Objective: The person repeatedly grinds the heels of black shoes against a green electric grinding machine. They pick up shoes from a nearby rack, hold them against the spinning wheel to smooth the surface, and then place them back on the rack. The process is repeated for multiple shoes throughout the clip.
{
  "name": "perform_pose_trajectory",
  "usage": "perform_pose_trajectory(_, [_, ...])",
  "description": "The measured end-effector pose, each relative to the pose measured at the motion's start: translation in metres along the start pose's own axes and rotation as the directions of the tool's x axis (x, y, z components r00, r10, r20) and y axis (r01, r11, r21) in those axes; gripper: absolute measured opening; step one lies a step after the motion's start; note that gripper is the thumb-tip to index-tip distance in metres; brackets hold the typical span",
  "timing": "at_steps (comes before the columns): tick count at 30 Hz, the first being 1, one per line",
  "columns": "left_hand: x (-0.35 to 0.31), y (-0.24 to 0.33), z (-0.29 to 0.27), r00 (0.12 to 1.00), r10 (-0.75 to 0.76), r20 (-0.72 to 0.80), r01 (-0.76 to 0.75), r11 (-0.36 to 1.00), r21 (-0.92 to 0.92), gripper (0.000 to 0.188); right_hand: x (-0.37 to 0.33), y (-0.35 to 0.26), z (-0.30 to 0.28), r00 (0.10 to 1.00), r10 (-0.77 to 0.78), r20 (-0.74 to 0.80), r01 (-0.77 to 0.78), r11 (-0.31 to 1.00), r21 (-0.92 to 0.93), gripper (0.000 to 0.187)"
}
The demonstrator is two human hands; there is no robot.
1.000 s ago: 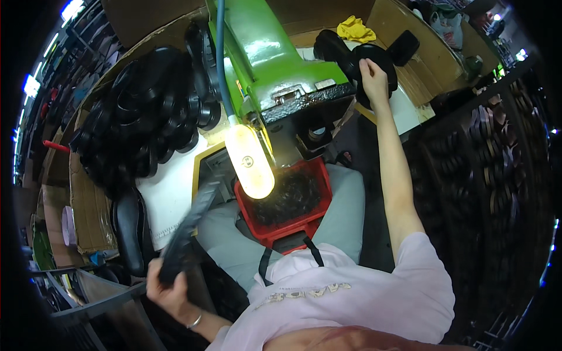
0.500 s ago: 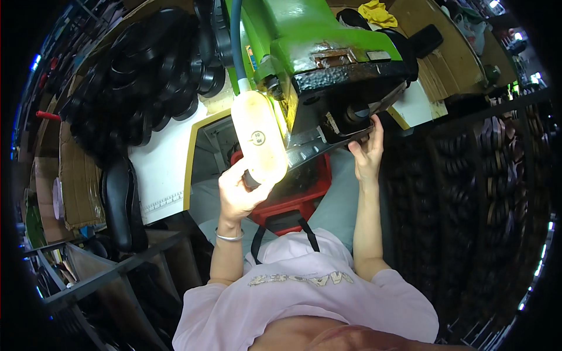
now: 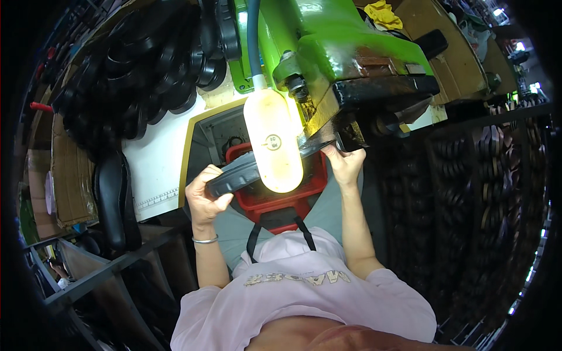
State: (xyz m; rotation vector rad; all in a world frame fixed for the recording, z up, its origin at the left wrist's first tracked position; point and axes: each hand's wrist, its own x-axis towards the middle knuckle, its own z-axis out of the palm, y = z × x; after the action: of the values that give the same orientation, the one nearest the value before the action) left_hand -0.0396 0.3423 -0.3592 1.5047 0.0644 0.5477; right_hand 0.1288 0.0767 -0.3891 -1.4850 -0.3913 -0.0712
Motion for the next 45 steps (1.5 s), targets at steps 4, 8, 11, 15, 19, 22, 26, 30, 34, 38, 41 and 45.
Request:
perform_pose_trajectory(4, [-0.004, -0.032, -0.034, 0.998, 0.021, 0.063, -0.019, 0.999, -0.032, 0.026, -0.007, -0.007, 0.017, 0.989, -0.140, -0.048, 0.134, 0.984, -0.120, 0.059])
perform_pose_trajectory(8, [-0.007, -0.051, -0.042, 0.989, -0.109, 0.104, 0.112, 0.993, -0.029, 0.024, -0.004, -0.024, 0.030, 0.974, -0.225, -0.028, 0.215, 0.957, -0.196, 0.046])
perform_pose_trajectory(11, [0.001, -0.059, -0.031, 0.952, -0.217, 0.214, 0.161, 0.954, 0.253, 0.031, 0.004, -0.048, 0.036, 0.881, -0.466, 0.082, 0.454, 0.786, -0.419, 0.047])
perform_pose_trajectory(15, [0.025, -0.039, 0.054, 0.985, -0.091, 0.144, 0.017, 0.894, 0.448, 0.031, 0.006, -0.049, 0.039, 0.819, -0.550, 0.165, 0.557, 0.691, -0.461, 0.049])
perform_pose_trajectory(19, [0.028, -0.032, 0.102, 0.989, 0.141, -0.035, -0.123, 0.942, 0.313, 0.030, 0.006, -0.048, 0.043, 0.844, -0.533, 0.053, 0.505, 0.759, -0.410, 0.054])
perform_pose_trajectory(22, [0.024, -0.047, 0.111, 0.995, 0.088, -0.049, -0.078, 0.979, 0.190, 0.027, -0.004, 0.001, 0.027, 0.983, -0.181, 0.014, 0.181, 0.977, -0.111, 0.046])
perform_pose_trajectory(26, [0.002, -0.087, 0.140, 0.975, -0.027, -0.220, 0.027, 1.000, -0.003, 0.026, -0.022, 0.095, 0.006, 0.955, 0.296, 0.033, -0.296, 0.927, 0.232, 0.049])
perform_pose_trajectory(30, [-0.005, -0.107, 0.149, 0.938, -0.089, -0.336, 0.021, 0.980, -0.199, 0.027, -0.046, 0.121, -0.004, 0.791, 0.484, 0.375, -0.574, 0.375, 0.728, 0.057])
perform_pose_trajectory(34, [-0.008, -0.110, 0.158, 0.927, -0.098, -0.362, 0.015, 0.974, -0.225, 0.027, -0.047, 0.115, -0.013, 0.833, 0.497, 0.243, -0.469, 0.404, 0.785, 0.052])
perform_pose_trajectory(38, [0.004, -0.089, 0.164, 0.964, -0.057, -0.261, 0.017, 0.988, -0.153, 0.029, -0.025, 0.091, -0.052, 0.892, 0.406, -0.197, -0.251, 0.809, 0.531, 0.053])
perform_pose_trajectory(41, [0.013, -0.071, 0.159, 0.985, -0.005, -0.172, -0.004, 0.999, -0.050, 0.030, -0.003, 0.045, -0.079, 0.912, 0.153, -0.380, -0.100, 0.983, 0.154, 0.054])
perform_pose_trajectory(45, [0.016, -0.073, 0.150, 0.984, 0.122, -0.133, -0.092, 0.973, 0.214, 0.035, 0.021, -0.008, -0.102, 0.900, -0.157, -0.407, 0.065, 0.971, -0.231, 0.061])
